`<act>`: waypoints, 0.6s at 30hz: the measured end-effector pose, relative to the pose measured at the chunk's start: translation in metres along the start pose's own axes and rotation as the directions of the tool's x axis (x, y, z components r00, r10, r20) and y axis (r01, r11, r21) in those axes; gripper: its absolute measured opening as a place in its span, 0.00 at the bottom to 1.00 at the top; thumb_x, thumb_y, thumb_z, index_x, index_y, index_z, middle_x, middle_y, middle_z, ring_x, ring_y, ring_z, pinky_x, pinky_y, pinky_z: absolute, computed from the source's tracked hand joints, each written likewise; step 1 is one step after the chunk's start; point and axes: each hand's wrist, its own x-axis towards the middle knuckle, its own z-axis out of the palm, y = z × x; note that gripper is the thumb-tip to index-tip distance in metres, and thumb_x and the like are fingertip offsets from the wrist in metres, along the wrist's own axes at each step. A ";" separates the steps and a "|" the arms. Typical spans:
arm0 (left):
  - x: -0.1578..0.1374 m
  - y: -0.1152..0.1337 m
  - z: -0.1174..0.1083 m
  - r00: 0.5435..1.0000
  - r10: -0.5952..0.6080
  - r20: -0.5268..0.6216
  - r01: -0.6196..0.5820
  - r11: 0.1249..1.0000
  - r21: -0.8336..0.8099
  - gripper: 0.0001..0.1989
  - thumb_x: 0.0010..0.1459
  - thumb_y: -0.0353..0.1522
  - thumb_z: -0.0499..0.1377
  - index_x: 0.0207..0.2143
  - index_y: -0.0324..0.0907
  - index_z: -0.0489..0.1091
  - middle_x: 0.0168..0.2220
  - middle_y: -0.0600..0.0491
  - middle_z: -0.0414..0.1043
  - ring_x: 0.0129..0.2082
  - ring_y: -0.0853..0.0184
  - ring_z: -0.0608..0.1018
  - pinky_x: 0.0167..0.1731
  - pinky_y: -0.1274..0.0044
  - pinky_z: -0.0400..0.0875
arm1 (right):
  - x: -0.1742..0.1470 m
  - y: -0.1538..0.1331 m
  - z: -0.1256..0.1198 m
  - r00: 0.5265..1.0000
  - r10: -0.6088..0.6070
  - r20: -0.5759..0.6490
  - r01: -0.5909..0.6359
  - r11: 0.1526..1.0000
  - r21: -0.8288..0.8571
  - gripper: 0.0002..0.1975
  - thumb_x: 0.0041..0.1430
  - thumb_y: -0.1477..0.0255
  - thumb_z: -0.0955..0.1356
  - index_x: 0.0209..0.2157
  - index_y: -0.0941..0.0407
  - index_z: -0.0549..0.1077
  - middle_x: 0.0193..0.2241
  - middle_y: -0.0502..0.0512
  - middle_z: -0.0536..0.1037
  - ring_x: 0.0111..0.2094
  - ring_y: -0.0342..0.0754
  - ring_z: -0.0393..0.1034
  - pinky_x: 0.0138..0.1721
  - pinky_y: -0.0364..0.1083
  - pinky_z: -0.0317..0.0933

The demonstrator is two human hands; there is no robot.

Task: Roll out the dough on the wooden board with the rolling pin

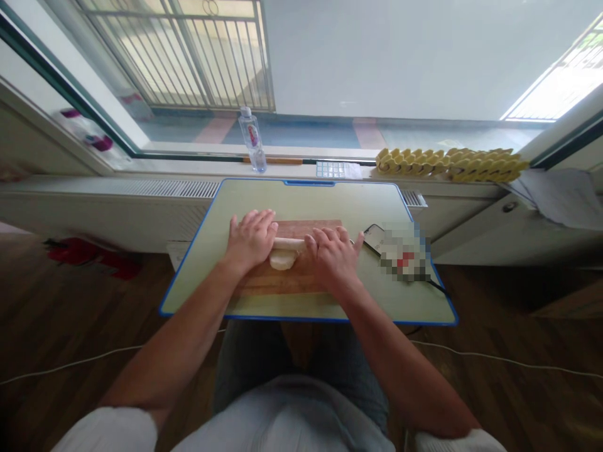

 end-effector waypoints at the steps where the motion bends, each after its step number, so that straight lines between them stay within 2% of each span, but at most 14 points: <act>1: -0.006 0.000 -0.001 1.000 0.007 -0.008 -0.007 1.000 -0.005 0.25 0.75 0.40 0.44 0.68 0.47 0.67 0.70 0.51 0.66 0.70 0.52 0.65 0.70 0.44 0.50 | -0.008 0.000 -0.001 1.000 -0.005 -0.001 0.005 1.000 -0.007 0.24 0.78 0.57 0.56 0.61 0.50 0.75 0.61 0.57 0.77 0.67 0.63 0.60 0.69 0.75 0.34; 4: -0.041 -0.001 -0.003 0.999 0.034 -0.027 -0.035 0.999 -0.026 0.26 0.76 0.41 0.42 0.68 0.48 0.66 0.70 0.51 0.66 0.71 0.54 0.65 0.71 0.47 0.49 | -0.047 0.000 -0.005 0.998 -0.055 -0.033 0.055 0.998 -0.019 0.25 0.77 0.57 0.58 0.66 0.50 0.70 0.66 0.57 0.73 0.70 0.62 0.56 0.71 0.70 0.34; 7: -0.083 -0.002 -0.005 0.998 0.062 -0.031 -0.062 0.998 -0.028 0.27 0.77 0.42 0.41 0.72 0.48 0.61 0.72 0.51 0.62 0.72 0.55 0.62 0.72 0.49 0.49 | -0.083 0.003 -0.007 0.991 -0.120 -0.050 0.120 0.993 -0.010 0.25 0.77 0.59 0.59 0.69 0.49 0.66 0.69 0.56 0.68 0.72 0.60 0.52 0.72 0.68 0.33; 10: -0.100 -0.002 -0.005 0.997 0.062 -0.035 -0.063 0.998 -0.028 0.27 0.77 0.41 0.40 0.73 0.48 0.58 0.73 0.50 0.61 0.73 0.55 0.61 0.72 0.49 0.49 | -0.085 0.006 -0.003 0.992 -0.123 -0.043 0.122 0.992 -0.011 0.25 0.77 0.60 0.58 0.70 0.49 0.65 0.70 0.55 0.67 0.73 0.61 0.50 0.72 0.68 0.33; 13: -0.078 -0.002 -0.003 0.999 0.042 -0.035 -0.043 0.998 -0.036 0.27 0.77 0.41 0.41 0.72 0.48 0.61 0.72 0.51 0.62 0.73 0.55 0.61 0.71 0.49 0.50 | -0.051 0.005 0.005 0.996 -0.081 -0.028 0.080 0.997 -0.019 0.25 0.78 0.57 0.57 0.69 0.48 0.66 0.69 0.55 0.68 0.72 0.62 0.51 0.71 0.71 0.33; 18: -0.011 -0.006 0.000 0.999 -0.011 -0.034 0.010 1.000 -0.028 0.25 0.75 0.41 0.44 0.66 0.50 0.69 0.70 0.53 0.66 0.71 0.50 0.64 0.70 0.44 0.50 | 0.011 -0.002 0.010 1.000 -0.005 -0.002 0.005 1.000 -0.021 0.27 0.78 0.54 0.53 0.63 0.47 0.73 0.65 0.55 0.73 0.69 0.64 0.56 0.68 0.77 0.36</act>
